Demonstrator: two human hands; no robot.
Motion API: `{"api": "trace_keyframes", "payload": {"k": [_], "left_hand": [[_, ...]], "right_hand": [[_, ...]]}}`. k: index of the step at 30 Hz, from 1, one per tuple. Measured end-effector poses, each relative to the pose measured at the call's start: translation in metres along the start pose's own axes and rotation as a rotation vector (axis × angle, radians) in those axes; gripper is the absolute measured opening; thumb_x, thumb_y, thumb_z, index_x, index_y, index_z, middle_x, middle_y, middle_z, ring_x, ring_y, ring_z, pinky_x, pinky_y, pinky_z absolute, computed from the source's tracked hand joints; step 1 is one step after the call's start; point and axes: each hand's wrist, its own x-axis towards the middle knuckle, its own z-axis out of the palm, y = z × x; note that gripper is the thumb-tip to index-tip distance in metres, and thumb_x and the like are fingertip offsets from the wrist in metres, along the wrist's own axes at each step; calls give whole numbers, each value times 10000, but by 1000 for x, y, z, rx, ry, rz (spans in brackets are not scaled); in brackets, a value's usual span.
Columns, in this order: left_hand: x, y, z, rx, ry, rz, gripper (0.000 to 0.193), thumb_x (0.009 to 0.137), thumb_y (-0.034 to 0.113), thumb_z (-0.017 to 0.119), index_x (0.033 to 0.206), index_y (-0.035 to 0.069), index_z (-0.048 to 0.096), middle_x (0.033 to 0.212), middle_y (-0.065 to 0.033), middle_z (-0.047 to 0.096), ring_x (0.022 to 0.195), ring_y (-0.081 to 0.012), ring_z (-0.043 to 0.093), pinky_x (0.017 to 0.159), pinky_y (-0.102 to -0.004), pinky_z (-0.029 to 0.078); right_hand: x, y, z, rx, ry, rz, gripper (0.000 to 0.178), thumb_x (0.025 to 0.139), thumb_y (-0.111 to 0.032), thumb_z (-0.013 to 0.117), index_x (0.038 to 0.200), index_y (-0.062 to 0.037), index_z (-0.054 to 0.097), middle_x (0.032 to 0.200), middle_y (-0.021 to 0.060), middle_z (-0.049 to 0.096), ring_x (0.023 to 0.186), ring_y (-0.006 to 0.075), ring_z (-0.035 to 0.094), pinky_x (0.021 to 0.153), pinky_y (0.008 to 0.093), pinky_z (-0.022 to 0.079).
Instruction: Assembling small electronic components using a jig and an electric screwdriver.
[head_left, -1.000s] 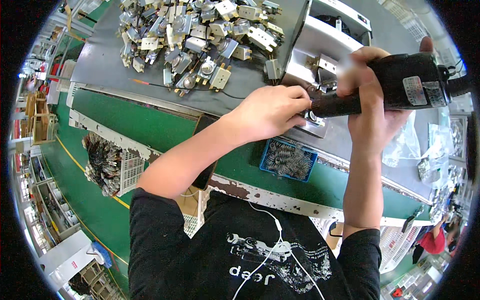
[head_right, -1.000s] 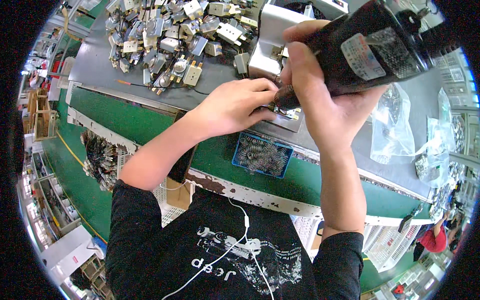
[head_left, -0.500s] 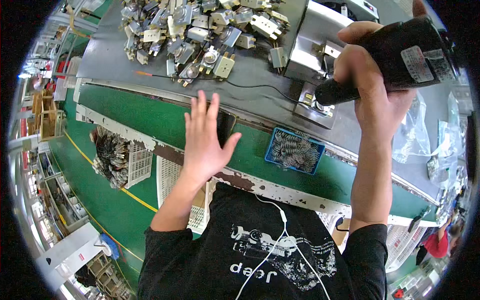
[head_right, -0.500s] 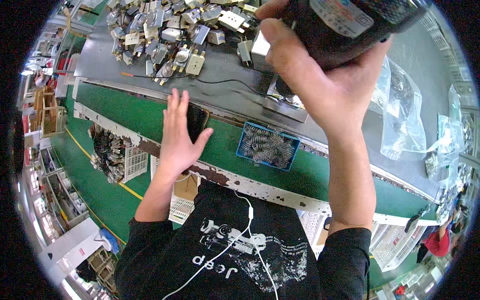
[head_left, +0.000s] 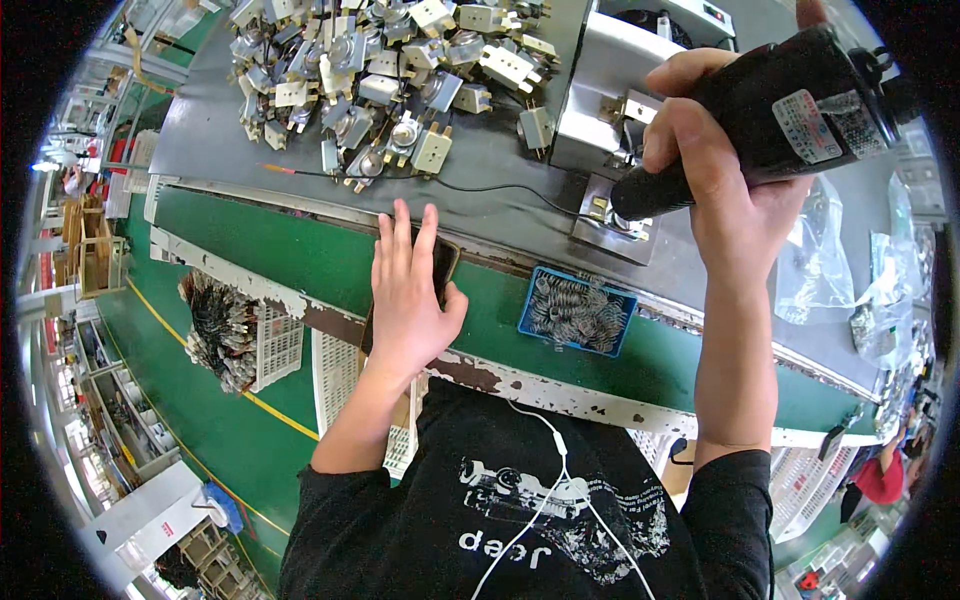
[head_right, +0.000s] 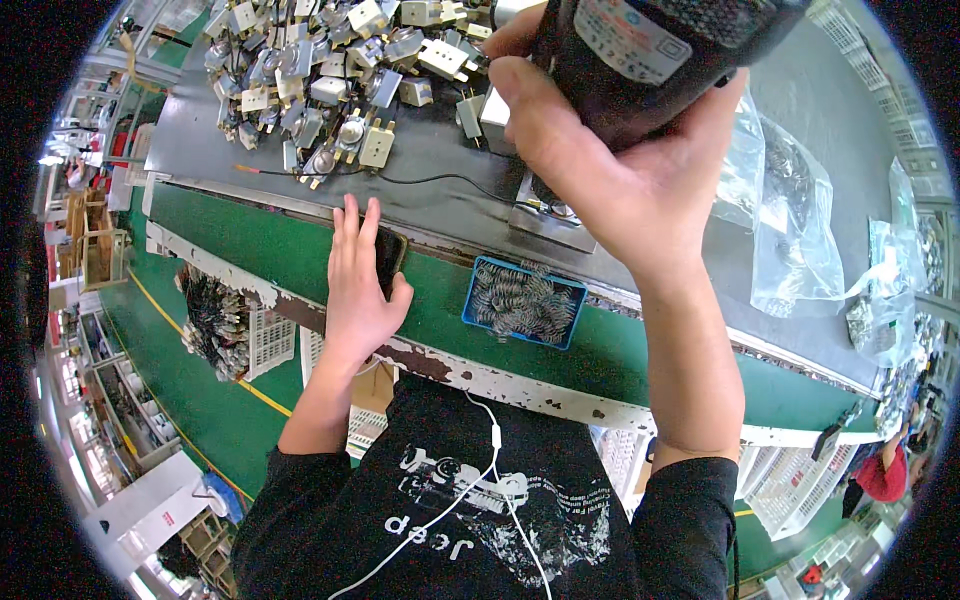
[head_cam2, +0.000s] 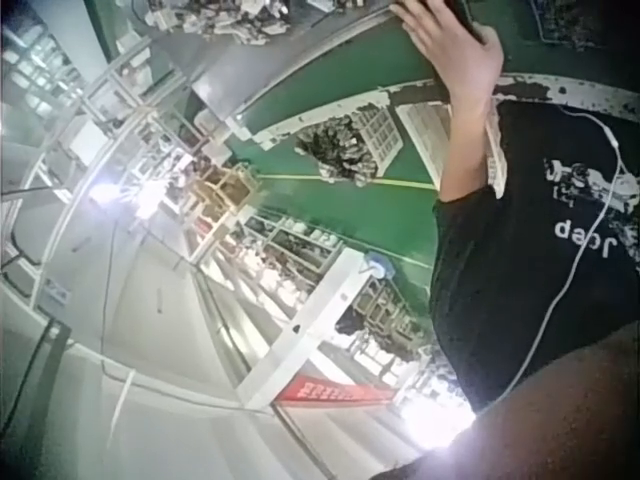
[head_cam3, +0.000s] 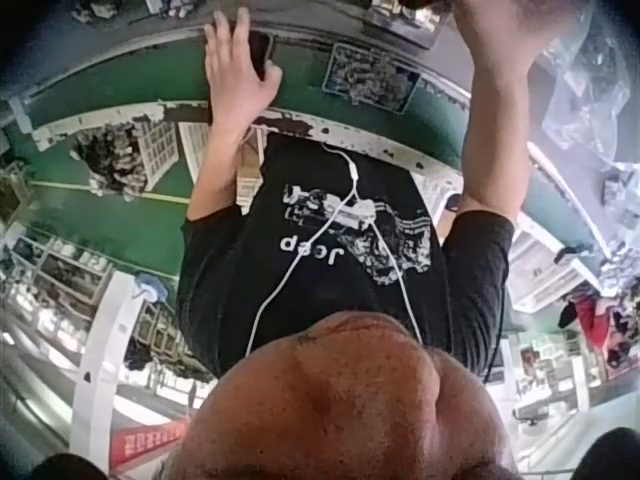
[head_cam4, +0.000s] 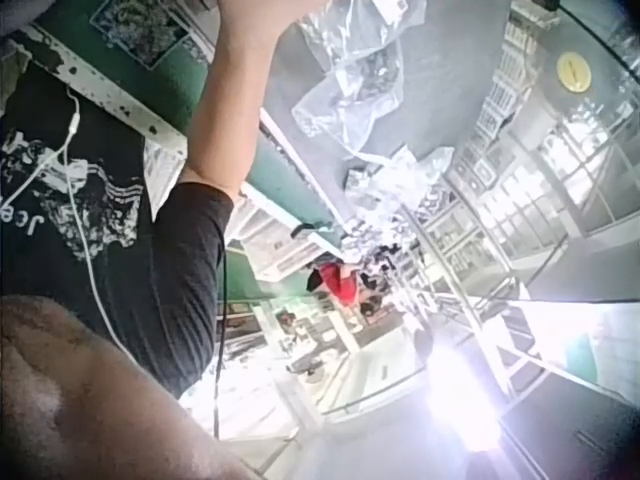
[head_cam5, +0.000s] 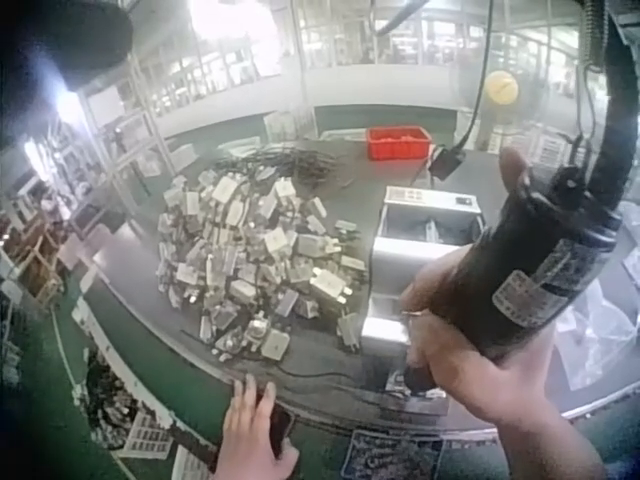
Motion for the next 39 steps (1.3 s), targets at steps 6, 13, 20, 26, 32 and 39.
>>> {"api": "trace_keyframes", "payload": {"k": [6,13,20,26,32,39], "left_hand": [[0,1,-1,26,-12,19,877,777,86,608,1573,100,240,1608,-288,175,1463,-522,201,1172,-583,239],[6,7,-27,38,-36,78,776,818,130,695,1521,132,366,1599,-260,226,1461,-490,238,1167,-569,262],[92,60,-34,-310,-28,558,438,825,212,752,1217,85,605,1293,-99,576,1205,-348,560,1031,-454,440],[121,67,5,-305,-235,667,348,848,312,733,1025,33,622,1160,-91,587,1040,-326,611,900,-437,505],[128,72,7,-313,-312,633,316,857,312,726,946,21,641,1037,-108,630,910,-336,658,781,-432,545],[137,78,-2,-301,-471,589,322,866,312,719,847,4,629,903,-141,634,889,-361,651,771,-454,534]], "right_hand": [[0,-1,-1,2,-7,2,878,891,60,557,1590,-69,41,1013,210,655,627,165,604,595,282,513],[-2,4,0,4,13,-37,735,879,52,563,1528,13,218,1017,203,650,633,162,600,597,275,504],[12,3,-15,16,-323,192,250,850,-115,628,1015,70,598,825,103,622,639,130,574,611,257,465],[9,-3,8,-89,-88,197,192,856,-56,626,1001,69,625,798,84,642,644,121,594,611,251,474],[1,-5,11,-130,27,127,139,865,18,631,989,77,646,862,104,677,651,127,626,594,251,506],[-2,-3,6,-69,-5,128,140,865,17,644,993,68,619,944,117,674,643,118,622,576,248,514]]}}
